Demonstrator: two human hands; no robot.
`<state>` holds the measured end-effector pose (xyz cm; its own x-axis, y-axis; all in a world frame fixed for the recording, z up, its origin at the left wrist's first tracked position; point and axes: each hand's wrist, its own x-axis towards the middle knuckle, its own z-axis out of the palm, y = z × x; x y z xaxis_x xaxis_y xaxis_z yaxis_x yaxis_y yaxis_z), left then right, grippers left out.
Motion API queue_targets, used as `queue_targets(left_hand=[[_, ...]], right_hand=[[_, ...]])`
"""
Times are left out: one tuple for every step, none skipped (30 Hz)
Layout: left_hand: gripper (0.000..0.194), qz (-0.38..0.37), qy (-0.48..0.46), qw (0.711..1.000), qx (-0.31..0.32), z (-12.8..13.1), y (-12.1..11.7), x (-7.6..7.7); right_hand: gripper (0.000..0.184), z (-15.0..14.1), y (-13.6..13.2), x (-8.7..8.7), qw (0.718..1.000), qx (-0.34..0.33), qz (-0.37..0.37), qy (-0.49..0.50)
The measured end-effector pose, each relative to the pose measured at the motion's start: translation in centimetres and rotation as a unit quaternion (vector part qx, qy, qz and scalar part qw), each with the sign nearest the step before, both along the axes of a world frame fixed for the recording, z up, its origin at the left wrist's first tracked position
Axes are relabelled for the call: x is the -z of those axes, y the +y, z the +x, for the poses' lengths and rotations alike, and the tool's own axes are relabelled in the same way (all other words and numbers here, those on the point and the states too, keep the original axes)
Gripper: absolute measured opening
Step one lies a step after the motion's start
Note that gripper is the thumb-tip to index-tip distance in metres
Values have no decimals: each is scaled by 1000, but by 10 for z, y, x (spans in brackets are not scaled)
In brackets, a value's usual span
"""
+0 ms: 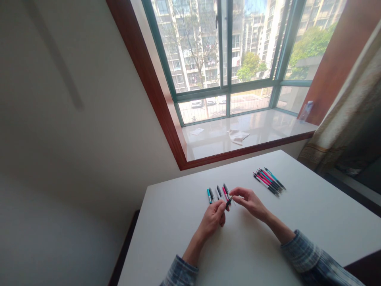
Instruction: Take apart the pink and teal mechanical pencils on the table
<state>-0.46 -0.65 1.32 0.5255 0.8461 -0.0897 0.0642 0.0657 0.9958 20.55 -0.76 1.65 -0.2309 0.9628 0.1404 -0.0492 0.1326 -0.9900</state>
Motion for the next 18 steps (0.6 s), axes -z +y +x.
queue_targets(left_hand=[[48,0,0,1000,0,0,0,0],[48,0,0,1000,1,0,0,0],[48,0,0,1000,1,0,0,0],[47,0,-1,1000,2,0,0,0],[47,-1,-2,1000,3,0,0,0],[47,-1,-3,1000,3,0,0,0],[47,-1,-3,1000,4,0,0,0],[47,-1,-2,1000,4,0,0,0],[47,-1,-1,1000,5,0,0,0],[47,0,2,1000,7,0,0,-1],[47,1,5,1000,8,0,0,-1],[47,1,7,1000,9,0,0,-1],[48,1,9,1000,8,0,0,-1],[48,1,11,1000,7,0,0,-2],[48,1,12,1000,6,-1,0,-2],[48,1,12,1000,5,-1,0,-1],[48,0,12,1000,4,-1,0,-1],[48,0,12,1000,4,-1,0,-1]], right_hand=[[36,0,0,1,1000,2,-6,5],[35,0,1,3,1000,5,-12,12],[35,-1,1,4,1000,5,-17,19],[34,-1,1,5,999,5,-19,26],[33,-1,2,6,999,2,-21,34],[33,-1,2,7,999,-2,-21,41],[33,0,2,7,999,-6,-21,49],[33,0,2,6,998,-9,-22,56],[33,0,2,6,998,-13,-23,62],[34,0,2,5,997,-14,-25,65],[34,0,2,4,997,-12,-26,65],[34,0,2,4,998,-7,-27,62],[34,0,3,4,998,-1,-29,57],[34,0,3,4,998,5,-30,52],[34,0,3,4,998,9,-31,49],[34,0,3,5,998,10,-32,50],[34,0,3,6,998,8,-34,55],[33,0,4,6,997,3,-35,62]])
